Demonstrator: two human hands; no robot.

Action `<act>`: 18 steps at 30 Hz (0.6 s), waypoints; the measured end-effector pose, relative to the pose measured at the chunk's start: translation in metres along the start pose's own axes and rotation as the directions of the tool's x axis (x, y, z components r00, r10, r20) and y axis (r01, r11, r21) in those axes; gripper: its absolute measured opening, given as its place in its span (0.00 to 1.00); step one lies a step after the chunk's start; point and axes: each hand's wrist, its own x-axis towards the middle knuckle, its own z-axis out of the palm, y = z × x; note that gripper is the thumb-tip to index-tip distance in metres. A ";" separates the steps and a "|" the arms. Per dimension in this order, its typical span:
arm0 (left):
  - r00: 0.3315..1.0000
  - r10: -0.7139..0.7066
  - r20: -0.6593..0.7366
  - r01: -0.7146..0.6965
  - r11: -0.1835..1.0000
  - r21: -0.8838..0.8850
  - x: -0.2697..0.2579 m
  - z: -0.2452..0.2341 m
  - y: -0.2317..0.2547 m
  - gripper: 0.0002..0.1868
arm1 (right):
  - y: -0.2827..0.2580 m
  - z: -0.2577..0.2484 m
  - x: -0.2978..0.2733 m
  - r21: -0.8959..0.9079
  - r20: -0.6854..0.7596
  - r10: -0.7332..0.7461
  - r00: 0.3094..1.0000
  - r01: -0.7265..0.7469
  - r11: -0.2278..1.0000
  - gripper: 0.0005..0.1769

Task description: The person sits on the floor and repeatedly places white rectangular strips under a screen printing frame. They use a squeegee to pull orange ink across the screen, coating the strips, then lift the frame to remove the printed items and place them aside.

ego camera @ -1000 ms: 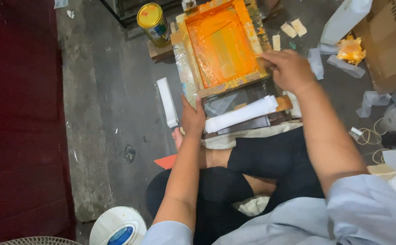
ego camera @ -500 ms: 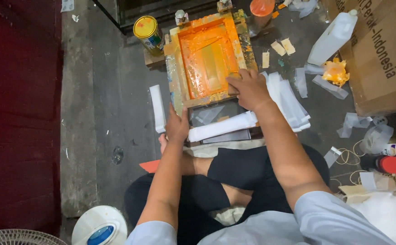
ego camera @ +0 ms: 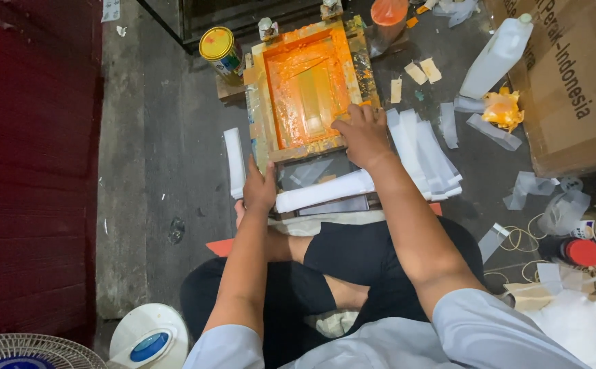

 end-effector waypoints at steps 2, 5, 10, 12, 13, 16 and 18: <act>1.000 -0.001 0.004 0.001 1.000 0.002 -0.007 -0.006 0.006 0.42 | 0.000 0.004 0.002 -0.012 -0.009 -0.001 1.000 0.001 1.000 0.32; 1.000 0.001 0.003 -0.001 1.000 -0.017 -0.002 -0.003 0.002 0.42 | 0.000 0.006 0.004 -0.035 -0.033 -0.011 0.999 0.010 0.999 0.29; 1.000 0.008 0.004 -0.008 1.000 -0.023 0.003 0.000 -0.004 0.42 | 0.001 0.012 0.005 -0.063 -0.063 -0.018 0.998 0.014 0.998 0.27; 1.000 -0.001 0.024 0.002 1.000 -0.028 0.002 -0.002 -0.003 0.42 | 0.005 0.017 0.009 -0.059 -0.099 -0.050 0.994 0.045 0.997 0.31; 1.000 -0.001 0.024 0.001 1.000 -0.029 0.001 -0.003 -0.001 0.42 | 0.004 0.015 0.007 -0.060 -0.099 -0.051 0.994 0.045 0.997 0.31; 0.999 -0.003 0.031 0.004 1.000 -0.029 -0.001 -0.004 0.000 0.42 | 0.003 0.012 0.002 -0.048 -0.126 -0.065 0.990 0.059 0.997 0.32; 1.000 0.005 0.025 -0.004 0.999 -0.049 0.000 -0.002 -0.003 0.43 | 0.005 0.015 0.003 -0.043 -0.139 -0.079 0.987 0.074 0.996 0.33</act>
